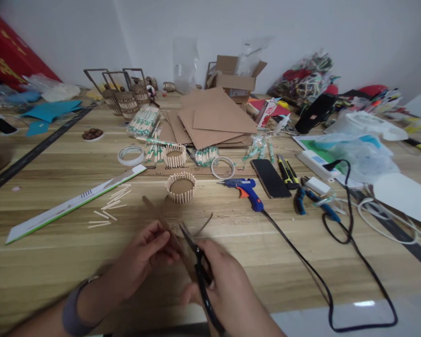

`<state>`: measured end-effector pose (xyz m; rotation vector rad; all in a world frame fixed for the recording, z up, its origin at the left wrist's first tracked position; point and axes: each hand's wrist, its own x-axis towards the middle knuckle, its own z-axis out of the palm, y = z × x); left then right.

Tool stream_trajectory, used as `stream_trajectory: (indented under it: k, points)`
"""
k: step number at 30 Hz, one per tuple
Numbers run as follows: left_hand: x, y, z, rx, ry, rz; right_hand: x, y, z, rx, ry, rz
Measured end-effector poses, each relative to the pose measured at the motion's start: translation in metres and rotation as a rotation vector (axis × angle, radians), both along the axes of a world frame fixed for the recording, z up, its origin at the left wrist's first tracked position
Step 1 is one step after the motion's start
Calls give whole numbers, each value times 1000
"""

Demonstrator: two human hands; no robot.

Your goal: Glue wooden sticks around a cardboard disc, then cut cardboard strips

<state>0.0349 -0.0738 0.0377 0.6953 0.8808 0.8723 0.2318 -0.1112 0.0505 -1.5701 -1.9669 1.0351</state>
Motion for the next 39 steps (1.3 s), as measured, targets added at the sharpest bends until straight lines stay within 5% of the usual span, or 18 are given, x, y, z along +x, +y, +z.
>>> stream_trajectory:
  k: [11, 18, 20, 23, 26, 29, 32, 39]
  points:
    - [-10, 6, 15, 101, 212, 75, 87, 25, -19, 276, -455, -264]
    - [-9, 4, 16, 206, 397, 54, 101, 29, -31, 270, -569, -209]
    - [-11, 2, 17, 403, 557, 79, 94, 29, -23, 308, -605, -248]
    - [-16, -3, 23, 987, 863, 147, 75, 29, -1, 347, -453, -287]
    - [-20, -7, 30, 1558, 1155, 166, 49, 26, 21, 114, -24, -186]
    - [-23, -12, 33, 1796, 1291, 149, 20, 22, 26, -131, 306, 53]
    - [-30, -16, 29, 1776, 1301, 82, 1, 21, 18, -215, 376, 201]
    - [-42, -18, 13, 1470, 1254, 80, 8, 26, 15, -270, 254, 255]
